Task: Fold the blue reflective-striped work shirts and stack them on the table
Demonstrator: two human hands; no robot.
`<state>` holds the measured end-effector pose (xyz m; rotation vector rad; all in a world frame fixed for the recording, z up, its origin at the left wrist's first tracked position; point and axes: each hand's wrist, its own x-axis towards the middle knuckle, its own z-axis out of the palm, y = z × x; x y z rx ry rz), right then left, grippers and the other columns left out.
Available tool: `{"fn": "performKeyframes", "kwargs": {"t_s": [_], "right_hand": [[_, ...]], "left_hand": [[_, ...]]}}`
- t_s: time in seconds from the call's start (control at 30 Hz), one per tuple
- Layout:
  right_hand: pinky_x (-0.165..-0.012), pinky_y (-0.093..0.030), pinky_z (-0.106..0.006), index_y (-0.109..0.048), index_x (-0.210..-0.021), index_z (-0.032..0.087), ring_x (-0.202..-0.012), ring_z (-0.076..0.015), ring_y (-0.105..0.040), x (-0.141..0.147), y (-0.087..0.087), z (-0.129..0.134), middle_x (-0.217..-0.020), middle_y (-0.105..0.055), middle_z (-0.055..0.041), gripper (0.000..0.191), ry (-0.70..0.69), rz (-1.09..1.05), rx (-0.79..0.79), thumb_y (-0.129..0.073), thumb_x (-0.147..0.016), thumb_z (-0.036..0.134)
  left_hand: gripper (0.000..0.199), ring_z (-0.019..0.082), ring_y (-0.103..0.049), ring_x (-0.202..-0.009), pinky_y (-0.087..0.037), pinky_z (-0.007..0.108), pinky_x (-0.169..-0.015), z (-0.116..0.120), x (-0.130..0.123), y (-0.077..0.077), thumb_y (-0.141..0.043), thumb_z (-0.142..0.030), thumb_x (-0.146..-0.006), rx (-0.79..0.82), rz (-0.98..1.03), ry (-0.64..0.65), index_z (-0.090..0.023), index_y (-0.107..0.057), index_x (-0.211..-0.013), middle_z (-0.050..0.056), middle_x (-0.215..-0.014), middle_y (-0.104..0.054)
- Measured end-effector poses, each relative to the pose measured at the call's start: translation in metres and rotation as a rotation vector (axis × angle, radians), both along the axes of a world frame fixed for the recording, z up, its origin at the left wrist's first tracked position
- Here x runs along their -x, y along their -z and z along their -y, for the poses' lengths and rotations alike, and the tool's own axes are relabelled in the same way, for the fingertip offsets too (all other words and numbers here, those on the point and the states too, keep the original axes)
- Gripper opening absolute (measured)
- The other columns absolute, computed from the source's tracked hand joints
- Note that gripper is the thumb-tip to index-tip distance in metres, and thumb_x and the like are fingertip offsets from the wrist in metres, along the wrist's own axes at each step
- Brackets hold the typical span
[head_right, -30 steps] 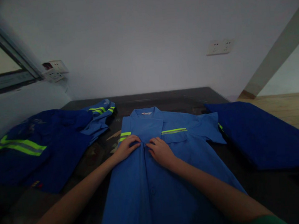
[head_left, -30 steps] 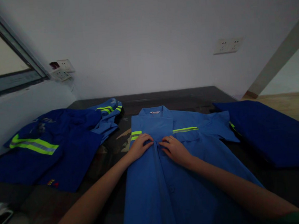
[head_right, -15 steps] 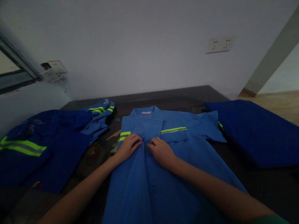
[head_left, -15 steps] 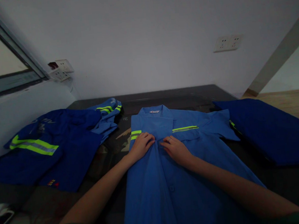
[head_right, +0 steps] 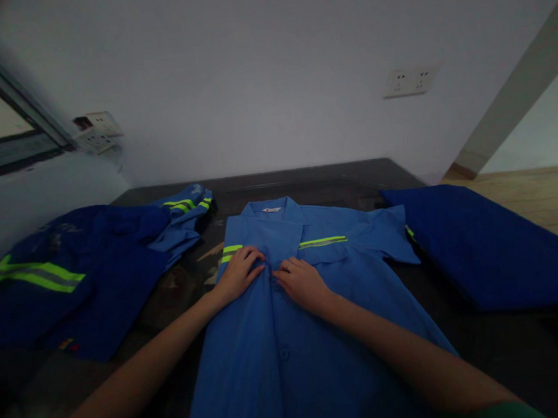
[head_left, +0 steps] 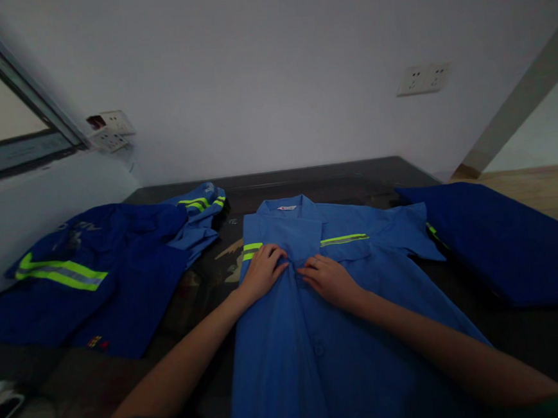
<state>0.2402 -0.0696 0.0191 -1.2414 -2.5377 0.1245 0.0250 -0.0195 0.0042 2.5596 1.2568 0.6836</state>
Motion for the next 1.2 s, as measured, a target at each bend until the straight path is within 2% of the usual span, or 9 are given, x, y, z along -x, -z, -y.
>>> {"fn": "performKeyframes", "kwargs": {"t_s": [0.13, 0.3, 0.47, 0.63, 0.9, 1.07, 1.13, 1.2], "right_hand": [[-0.088, -0.042, -0.031, -0.068, -0.102, 0.018, -0.097, -0.0183, -0.056, 0.012, -0.011, -0.012, -0.099, -0.065, -0.0071, 0.019, 0.103, -0.107, 0.053, -0.053, -0.093, 0.025], [-0.085, -0.041, -0.035, -0.066, -0.091, 0.016, -0.098, -0.0237, -0.056, 0.033, -0.014, -0.032, -0.097, -0.064, -0.0093, 0.031, 0.196, 0.019, 0.089, -0.059, -0.087, 0.046], [-0.083, -0.04, -0.033, -0.066, -0.091, 0.017, -0.097, -0.0223, -0.056, 0.037, -0.01, -0.039, -0.097, -0.064, -0.0076, 0.024, 0.207, 0.016, 0.201, -0.067, -0.082, 0.04], [-0.082, -0.039, -0.033, -0.067, -0.088, 0.018, -0.099, -0.0232, -0.055, 0.036, -0.008, -0.04, -0.097, -0.065, -0.0065, 0.019, 0.252, -0.022, 0.256, -0.068, -0.08, 0.036], [-0.082, -0.038, -0.035, -0.062, -0.084, 0.018, -0.099, -0.024, -0.054, 0.041, 0.0, -0.036, -0.097, -0.064, -0.0068, 0.021, 0.281, -0.007, 0.17, -0.067, -0.081, 0.038], [-0.085, -0.04, -0.038, -0.06, -0.099, 0.018, -0.1, -0.0258, -0.054, 0.034, -0.004, -0.021, -0.102, -0.063, -0.0083, 0.025, 0.302, -0.114, -0.013, -0.066, -0.082, 0.037], [-0.088, -0.041, -0.039, -0.061, -0.105, 0.018, -0.103, -0.0254, -0.054, 0.031, -0.008, -0.011, -0.107, -0.063, -0.0096, 0.025, 0.257, -0.159, -0.077, -0.063, -0.086, 0.033], [-0.093, -0.041, -0.038, -0.061, -0.11, 0.017, -0.108, -0.0239, -0.054, 0.031, -0.008, 0.0, -0.114, -0.062, -0.0103, 0.024, 0.141, -0.153, -0.122, -0.058, -0.088, 0.027]], "left_hand": [[0.035, 0.026, -0.046, -0.124, -0.036, 0.047, -0.106, 0.001, -0.001, 0.003, -0.056, -0.029, -0.088, -0.037, 0.002, -0.027, -0.023, -0.054, -0.122, 0.01, -0.131, -0.05], [0.039, 0.025, -0.033, -0.138, -0.024, 0.05, -0.114, 0.002, -0.003, 0.006, -0.046, -0.03, -0.094, -0.043, -0.124, -0.071, -0.021, -0.049, -0.132, 0.012, -0.148, -0.04], [0.039, 0.024, -0.033, -0.139, -0.026, 0.046, -0.114, 0.0, -0.003, 0.006, -0.034, -0.027, -0.098, -0.013, -0.17, -0.151, -0.015, -0.05, -0.132, 0.014, -0.147, -0.041], [0.045, 0.027, -0.034, -0.138, -0.027, 0.048, -0.113, -0.004, -0.003, 0.01, -0.037, -0.032, -0.097, -0.01, -0.212, -0.203, -0.015, -0.044, -0.138, 0.015, -0.148, -0.039], [0.05, 0.027, -0.028, -0.141, -0.024, 0.047, -0.115, -0.004, -0.008, 0.009, -0.035, -0.032, -0.097, -0.001, -0.355, -0.235, -0.015, -0.038, -0.144, 0.014, -0.152, -0.031], [0.045, 0.024, -0.033, -0.139, -0.025, 0.042, -0.116, 0.0, -0.007, 0.001, -0.037, -0.028, -0.096, -0.05, -0.25, -0.266, -0.014, -0.045, -0.139, 0.012, -0.148, -0.041], [0.042, 0.022, -0.034, -0.138, -0.024, 0.041, -0.117, 0.002, -0.004, -0.001, -0.037, -0.023, -0.096, -0.086, -0.192, -0.236, -0.013, -0.049, -0.134, 0.011, -0.145, -0.044], [0.041, 0.022, -0.034, -0.138, -0.025, 0.041, -0.116, 0.006, -0.003, -0.001, -0.036, -0.021, -0.095, -0.1, -0.165, -0.218, -0.012, -0.05, -0.133, 0.012, -0.144, -0.046]]}}
